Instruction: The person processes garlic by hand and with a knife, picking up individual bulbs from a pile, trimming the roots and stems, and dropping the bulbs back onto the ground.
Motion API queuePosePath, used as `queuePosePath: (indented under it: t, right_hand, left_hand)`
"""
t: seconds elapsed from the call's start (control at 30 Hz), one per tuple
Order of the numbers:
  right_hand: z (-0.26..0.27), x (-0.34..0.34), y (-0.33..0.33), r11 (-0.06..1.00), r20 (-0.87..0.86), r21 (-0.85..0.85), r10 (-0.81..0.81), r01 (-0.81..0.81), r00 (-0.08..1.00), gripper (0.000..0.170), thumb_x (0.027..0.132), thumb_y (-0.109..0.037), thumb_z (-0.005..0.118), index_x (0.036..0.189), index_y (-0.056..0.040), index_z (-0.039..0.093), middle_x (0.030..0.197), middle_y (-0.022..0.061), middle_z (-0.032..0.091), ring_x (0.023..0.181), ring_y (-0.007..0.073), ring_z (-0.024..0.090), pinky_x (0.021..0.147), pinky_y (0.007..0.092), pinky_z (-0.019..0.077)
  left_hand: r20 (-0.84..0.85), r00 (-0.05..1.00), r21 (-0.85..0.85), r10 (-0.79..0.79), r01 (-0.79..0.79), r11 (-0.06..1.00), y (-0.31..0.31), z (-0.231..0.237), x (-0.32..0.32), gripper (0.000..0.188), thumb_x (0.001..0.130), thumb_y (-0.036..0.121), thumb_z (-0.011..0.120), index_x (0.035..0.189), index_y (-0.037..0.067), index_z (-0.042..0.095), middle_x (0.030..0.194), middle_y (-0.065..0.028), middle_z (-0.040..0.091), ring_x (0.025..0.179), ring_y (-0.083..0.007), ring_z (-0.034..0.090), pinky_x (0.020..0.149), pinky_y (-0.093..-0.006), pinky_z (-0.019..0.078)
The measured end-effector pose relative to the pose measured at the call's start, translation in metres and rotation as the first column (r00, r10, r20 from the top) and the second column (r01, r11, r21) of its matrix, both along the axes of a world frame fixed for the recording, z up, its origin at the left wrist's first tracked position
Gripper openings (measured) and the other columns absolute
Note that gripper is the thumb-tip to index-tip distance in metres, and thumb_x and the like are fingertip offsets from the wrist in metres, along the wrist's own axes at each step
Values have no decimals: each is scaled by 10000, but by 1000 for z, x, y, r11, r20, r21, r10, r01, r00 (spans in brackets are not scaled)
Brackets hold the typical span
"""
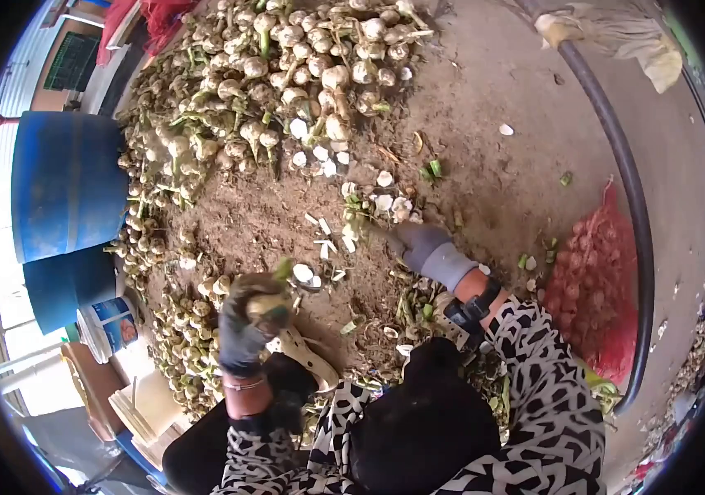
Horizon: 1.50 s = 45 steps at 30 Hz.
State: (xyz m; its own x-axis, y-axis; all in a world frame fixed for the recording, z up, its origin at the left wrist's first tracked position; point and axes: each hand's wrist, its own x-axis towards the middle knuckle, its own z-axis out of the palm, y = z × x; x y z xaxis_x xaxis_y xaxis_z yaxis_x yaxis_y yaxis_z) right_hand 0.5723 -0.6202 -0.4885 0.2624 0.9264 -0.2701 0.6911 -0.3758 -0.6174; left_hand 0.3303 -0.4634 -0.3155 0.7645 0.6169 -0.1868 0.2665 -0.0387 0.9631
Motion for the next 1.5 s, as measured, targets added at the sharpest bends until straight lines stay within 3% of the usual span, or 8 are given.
queuePosePath:
  t: [0.17, 0.4, 0.53, 0.83, 0.9, 1.07, 1.43, 1.5]
  right_hand:
    - [18, 47, 116, 930, 50, 244, -296, 275, 954, 273, 938, -363, 566, 991, -115, 667, 1211, 45, 605, 824, 269, 664, 770, 372, 523]
    - [-26, 61, 231, 908, -255, 123, -362, 401, 897, 343, 872, -279, 678, 1130, -54, 663, 950, 112, 710, 916, 200, 670, 816, 323, 519]
    - [-43, 18, 192, 876, -721, 117, -249, 467, 647, 309, 851, -233, 693, 1115, -73, 680, 934, 83, 709, 834, 177, 650, 773, 313, 517]
    - [17, 4, 92, 867, -796, -213, -421, 450, 435, 191, 872, -202, 694, 1020, -82, 680, 890, 10, 691, 679, 121, 618, 610, 286, 506]
    - [26, 4, 76, 907, -127, 395, -100, 143, 987, 132, 848, -197, 688, 931, -97, 666, 882, 70, 697, 713, 234, 656, 617, 342, 521]
    - [75, -16, 64, 902, 273, 422, -36, -86, 961, 215, 738, -98, 634, 950, -130, 649, 1023, 83, 617, 777, 282, 661, 612, 384, 551]
    - [79, -40, 37, 750, 178, 660, -196, 31, 964, 176, 732, -89, 638, 906, -103, 610, 872, 72, 607, 691, 261, 643, 520, 356, 508]
    - [72, -46, 31, 810, 120, 584, -161, 61, 980, 181, 714, -71, 644, 880, -99, 580, 850, 79, 599, 679, 258, 637, 527, 362, 501]
  left_hand:
    - [-845, -96, 475, 525, 314, 822, 69, 9, -153, 274, 690, 329, 716, 854, 111, 696, 1051, -160, 667, 1038, -337, 615, 860, -432, 500]
    - [-645, 657, 726, 391, 366, 583, 46, -44, -13, 787, 738, 354, 739, 1406, 122, 393, 1371, -133, 475, 1294, -320, 410, 1100, -464, 301]
    - [-791, 566, 591, 234, 606, 532, 61, -82, 85, 923, 827, 532, 590, 1532, 162, 123, 1568, -129, 228, 1469, -293, 126, 1182, -490, 49]
    - [-291, 955, 70, -46, 70, 995, 72, -184, 82, 658, 726, 222, 804, 1272, 88, 461, 1139, -127, 661, 1062, -256, 631, 928, -348, 496]
    - [-125, 991, -150, -43, 24, 988, 58, -163, 74, 638, 743, 134, 784, 1277, 54, 444, 1160, -115, 655, 1069, -224, 628, 929, -333, 500]
    - [117, 988, -697, 96, 13, 717, 45, -124, 59, 724, 771, 2, 737, 1350, -16, 302, 1139, -139, 664, 1046, -208, 648, 914, -316, 520]
    - [-162, 984, 144, -74, 98, 985, 0, -89, 35, 719, 804, 183, 776, 1333, -53, 350, 1072, -113, 631, 963, -201, 629, 884, -323, 511]
    - [-74, 997, -137, 26, -36, 990, -12, -86, 34, 495, 821, 152, 723, 1236, 4, 496, 1156, -152, 609, 919, -231, 638, 772, -324, 547]
